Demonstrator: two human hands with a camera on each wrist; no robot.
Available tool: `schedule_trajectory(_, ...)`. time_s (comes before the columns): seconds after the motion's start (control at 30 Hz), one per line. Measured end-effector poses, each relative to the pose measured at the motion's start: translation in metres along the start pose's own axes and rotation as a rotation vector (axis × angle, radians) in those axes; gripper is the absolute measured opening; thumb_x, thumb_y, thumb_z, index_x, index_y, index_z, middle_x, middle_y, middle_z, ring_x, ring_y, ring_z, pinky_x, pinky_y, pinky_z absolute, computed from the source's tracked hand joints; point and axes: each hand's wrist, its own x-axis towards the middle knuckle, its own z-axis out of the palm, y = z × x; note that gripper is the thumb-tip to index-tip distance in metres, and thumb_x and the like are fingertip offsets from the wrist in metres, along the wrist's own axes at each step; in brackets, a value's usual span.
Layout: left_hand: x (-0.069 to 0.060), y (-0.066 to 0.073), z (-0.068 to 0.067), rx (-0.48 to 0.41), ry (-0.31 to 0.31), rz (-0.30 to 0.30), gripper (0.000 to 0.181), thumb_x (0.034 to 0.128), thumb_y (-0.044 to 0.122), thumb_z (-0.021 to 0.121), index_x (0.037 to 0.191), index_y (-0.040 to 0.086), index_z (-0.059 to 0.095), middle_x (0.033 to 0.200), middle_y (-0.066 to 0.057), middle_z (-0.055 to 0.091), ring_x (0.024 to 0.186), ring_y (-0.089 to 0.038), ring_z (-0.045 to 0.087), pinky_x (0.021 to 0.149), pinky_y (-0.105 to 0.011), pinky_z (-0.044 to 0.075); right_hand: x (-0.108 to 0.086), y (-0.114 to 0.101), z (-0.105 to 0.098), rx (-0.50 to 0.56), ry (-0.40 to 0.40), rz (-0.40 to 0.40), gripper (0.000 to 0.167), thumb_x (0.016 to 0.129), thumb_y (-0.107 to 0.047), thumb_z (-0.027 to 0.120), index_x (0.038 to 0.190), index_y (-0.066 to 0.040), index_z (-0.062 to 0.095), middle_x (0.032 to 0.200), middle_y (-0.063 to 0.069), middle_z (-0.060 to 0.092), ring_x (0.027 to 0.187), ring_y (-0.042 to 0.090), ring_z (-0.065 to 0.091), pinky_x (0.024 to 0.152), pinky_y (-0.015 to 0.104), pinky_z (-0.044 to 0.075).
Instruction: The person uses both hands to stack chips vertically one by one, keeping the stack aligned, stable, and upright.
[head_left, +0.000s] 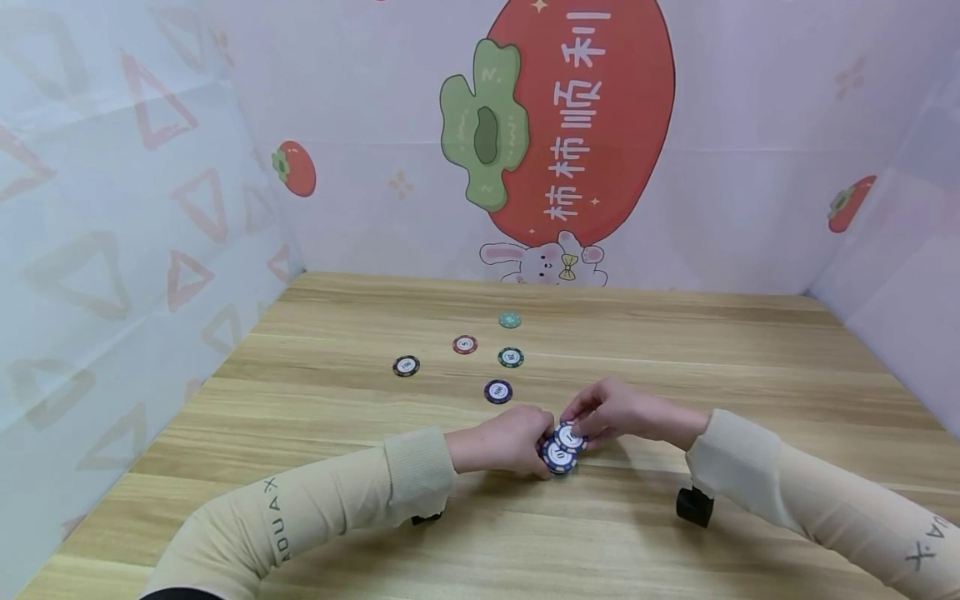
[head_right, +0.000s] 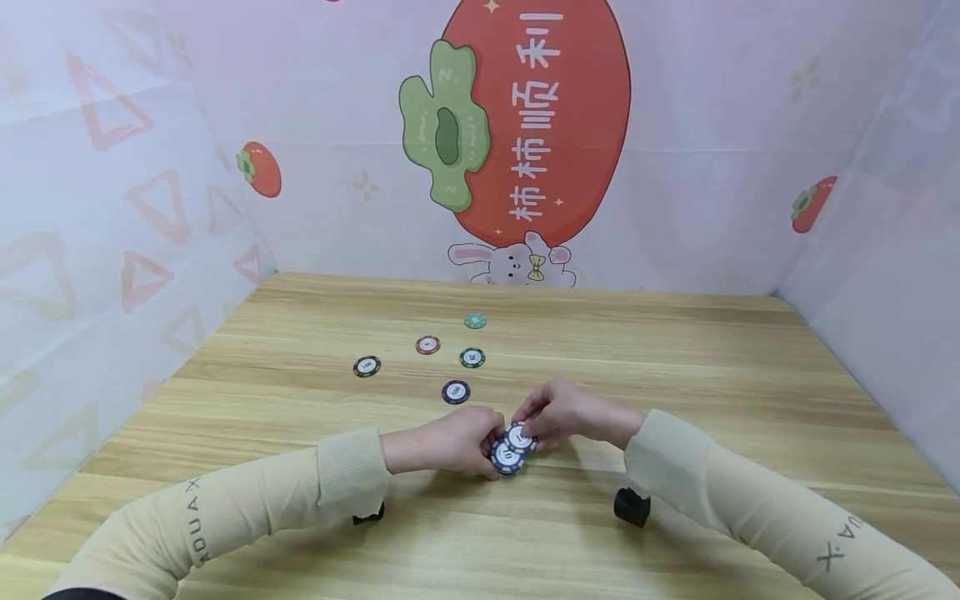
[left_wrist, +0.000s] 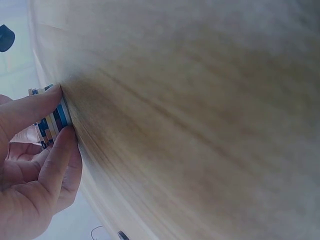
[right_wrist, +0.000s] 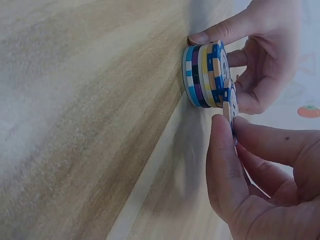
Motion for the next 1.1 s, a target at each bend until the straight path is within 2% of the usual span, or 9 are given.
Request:
schedule_trajectory(0.2, 0.000, 0.001, 0.000, 0.015, 0.014, 0.006, 0.030, 0.0674, 0.019, 0.080, 0.085, 0.010, 0.058, 0.073, 0.008, 0.053, 0.067, -0.004, 0.047, 0.063, -0.015, 0.039, 0.000, 0.001, 0.005, -0.030, 0.004, -0.023, 0.023, 0.080, -0.003, 0.067, 0.101, 0.004, 0.063, 0.084, 0.007, 0.061, 0.072, 0.012, 0.058, 0.064, 0.029, 0.052)
schedule_trajectory(0.63, -0.001, 0.001, 0.000, 0.021, 0.008, -0.005, 0.030, 0.0665, 0.018, 0.080, 0.085, 0.010, 0.058, 0.074, 0.008, 0.053, 0.068, -0.004, 0.047, 0.064, -0.016, 0.040, -0.002, 0.001, 0.015, -0.040, 0.031, -0.093, 0.026, 0.074, 0.000, 0.072, 0.096, 0.009, 0.060, 0.078, 0.006, 0.059, 0.067, 0.010, 0.057, 0.061, 0.030, 0.053)
schedule_trajectory(0.8, -0.001, 0.001, 0.000, 0.034, 0.013, -0.004, 0.030, 0.0658, 0.018, 0.081, 0.083, 0.011, 0.058, 0.073, 0.008, 0.053, 0.068, -0.004, 0.047, 0.064, -0.016, 0.039, -0.002, 0.000, 0.018, -0.085, 0.044, -0.099, 0.025, 0.072, -0.002, 0.074, 0.091, 0.006, 0.061, 0.076, 0.005, 0.058, 0.067, 0.010, 0.056, 0.060, 0.029, 0.052)
schedule_trajectory(1.1, -0.001, 0.002, -0.001, 0.011, 0.005, -0.009, 0.029, 0.0667, 0.017, 0.081, 0.084, 0.010, 0.058, 0.073, 0.008, 0.052, 0.068, -0.005, 0.047, 0.063, -0.016, 0.040, -0.004, -0.001, 0.021, -0.090, 0.046, -0.119, 0.024, 0.070, -0.002, 0.075, 0.088, 0.005, 0.060, 0.074, 0.004, 0.057, 0.066, 0.010, 0.054, 0.059, 0.029, 0.052)
